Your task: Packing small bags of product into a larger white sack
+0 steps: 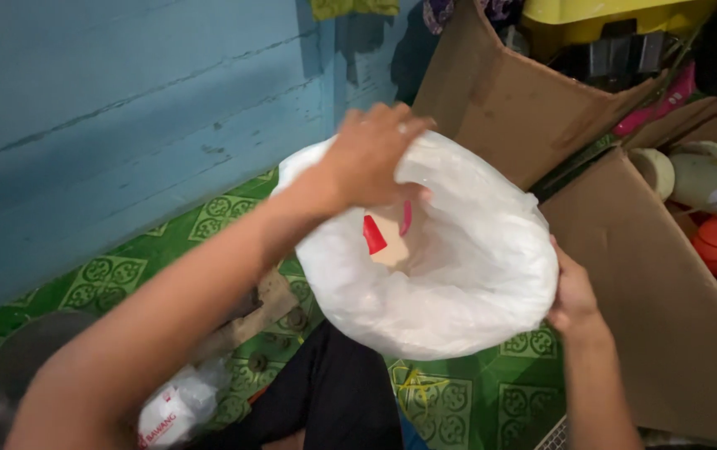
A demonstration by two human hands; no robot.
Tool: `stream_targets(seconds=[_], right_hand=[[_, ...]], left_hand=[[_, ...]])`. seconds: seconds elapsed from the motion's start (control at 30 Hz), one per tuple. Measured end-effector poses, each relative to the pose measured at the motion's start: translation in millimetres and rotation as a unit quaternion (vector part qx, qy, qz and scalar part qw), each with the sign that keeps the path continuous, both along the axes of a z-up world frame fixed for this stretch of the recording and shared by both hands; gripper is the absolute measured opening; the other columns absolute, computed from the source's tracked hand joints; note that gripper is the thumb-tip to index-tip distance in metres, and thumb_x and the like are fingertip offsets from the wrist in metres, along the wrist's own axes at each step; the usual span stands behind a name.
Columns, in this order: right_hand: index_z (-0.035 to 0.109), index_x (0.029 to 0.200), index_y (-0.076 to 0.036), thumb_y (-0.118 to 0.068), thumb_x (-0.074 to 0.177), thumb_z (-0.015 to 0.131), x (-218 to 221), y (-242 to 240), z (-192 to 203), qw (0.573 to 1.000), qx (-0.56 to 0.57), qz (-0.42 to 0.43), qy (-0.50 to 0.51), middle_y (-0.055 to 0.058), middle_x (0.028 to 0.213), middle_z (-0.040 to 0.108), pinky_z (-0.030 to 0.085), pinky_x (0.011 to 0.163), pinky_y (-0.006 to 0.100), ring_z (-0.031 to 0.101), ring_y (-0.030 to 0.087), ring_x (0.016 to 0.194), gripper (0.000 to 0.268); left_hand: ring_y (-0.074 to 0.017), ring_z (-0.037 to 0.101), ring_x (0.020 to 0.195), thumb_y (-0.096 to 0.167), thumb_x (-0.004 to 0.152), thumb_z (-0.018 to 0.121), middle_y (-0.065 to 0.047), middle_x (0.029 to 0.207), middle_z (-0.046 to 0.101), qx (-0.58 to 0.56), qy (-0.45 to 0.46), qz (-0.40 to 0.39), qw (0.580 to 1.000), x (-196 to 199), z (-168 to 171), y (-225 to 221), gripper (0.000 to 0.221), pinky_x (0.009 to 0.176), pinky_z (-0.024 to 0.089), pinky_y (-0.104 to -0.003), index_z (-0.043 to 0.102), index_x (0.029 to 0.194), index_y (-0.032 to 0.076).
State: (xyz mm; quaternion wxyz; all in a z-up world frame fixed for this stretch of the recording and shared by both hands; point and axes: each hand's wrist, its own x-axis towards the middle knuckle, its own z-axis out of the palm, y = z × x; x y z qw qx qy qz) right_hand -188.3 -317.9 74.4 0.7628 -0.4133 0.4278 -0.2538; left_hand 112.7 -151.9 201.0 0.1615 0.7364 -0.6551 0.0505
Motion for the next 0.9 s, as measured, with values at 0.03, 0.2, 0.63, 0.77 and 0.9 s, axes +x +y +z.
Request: stream_targets(seconds=[0.03,0.2,0.63,0.77,0.9], right_hand=[[0.066,0.119,-0.016,-0.047,0.103,0.052,-4,-10,-13,1.0,-0.017,0.01,0.012,0.01,0.112,0.069,0.051,0.098,0.039,0.066,0.019,0.106,0.038],[0.031,0.145,-0.007,-0.019,0.108,0.052,-13,-42,-26,0.903,-0.395,-0.007,0.167,0.028,0.125,0.045,0.046,0.092,0.044,0.052,0.036,0.108,0.044],[0.046,0.141,-0.004,-0.054,0.084,0.064,78,25,75,0.674,-0.492,0.239,0.496,0.031,0.121,0.062,0.045,0.099,0.056,0.057,0.046,0.119,0.078],[0.066,0.124,-0.009,-0.025,0.094,0.059,81,-30,-2,0.713,-0.51,0.259,0.406,0.023,0.104,0.071,0.052,0.09,0.053,0.064,0.041,0.109,0.035],[0.069,0.117,-0.007,-0.019,0.096,0.056,74,-42,-16,0.785,-0.492,0.227,0.299,0.026,0.1,0.07,0.05,0.089,0.054,0.062,0.044,0.107,0.027]], left_hand=[[-0.0345,0.056,0.106,0.063,0.067,0.081,-0.009,0.117,0.052,0.003,-0.047,0.001,0.999,-8,-16,-14,0.089,0.086,0.048,-0.056,0.049,0.135,0.016],[-0.0276,0.05,0.103,0.061,0.078,0.072,-0.006,0.112,0.049,-0.017,-0.187,0.025,0.982,-9,-71,-68,0.066,0.088,0.04,-0.05,0.056,0.123,0.014],[-0.0464,0.064,0.106,0.044,0.09,0.055,-0.027,0.106,0.068,0.175,0.266,0.054,0.946,4,-50,-67,0.046,0.087,0.051,-0.055,0.072,0.1,0.002],[-0.0403,0.06,0.117,0.044,0.087,0.054,-0.027,0.123,0.063,0.296,0.312,0.053,0.901,26,-61,-62,0.055,0.096,0.049,-0.049,0.068,0.114,-0.002],[-0.0424,0.049,0.131,0.041,0.086,0.055,-0.03,0.139,0.051,0.29,0.492,0.101,0.815,8,-1,-26,0.066,0.108,0.041,-0.049,0.054,0.129,-0.009]])
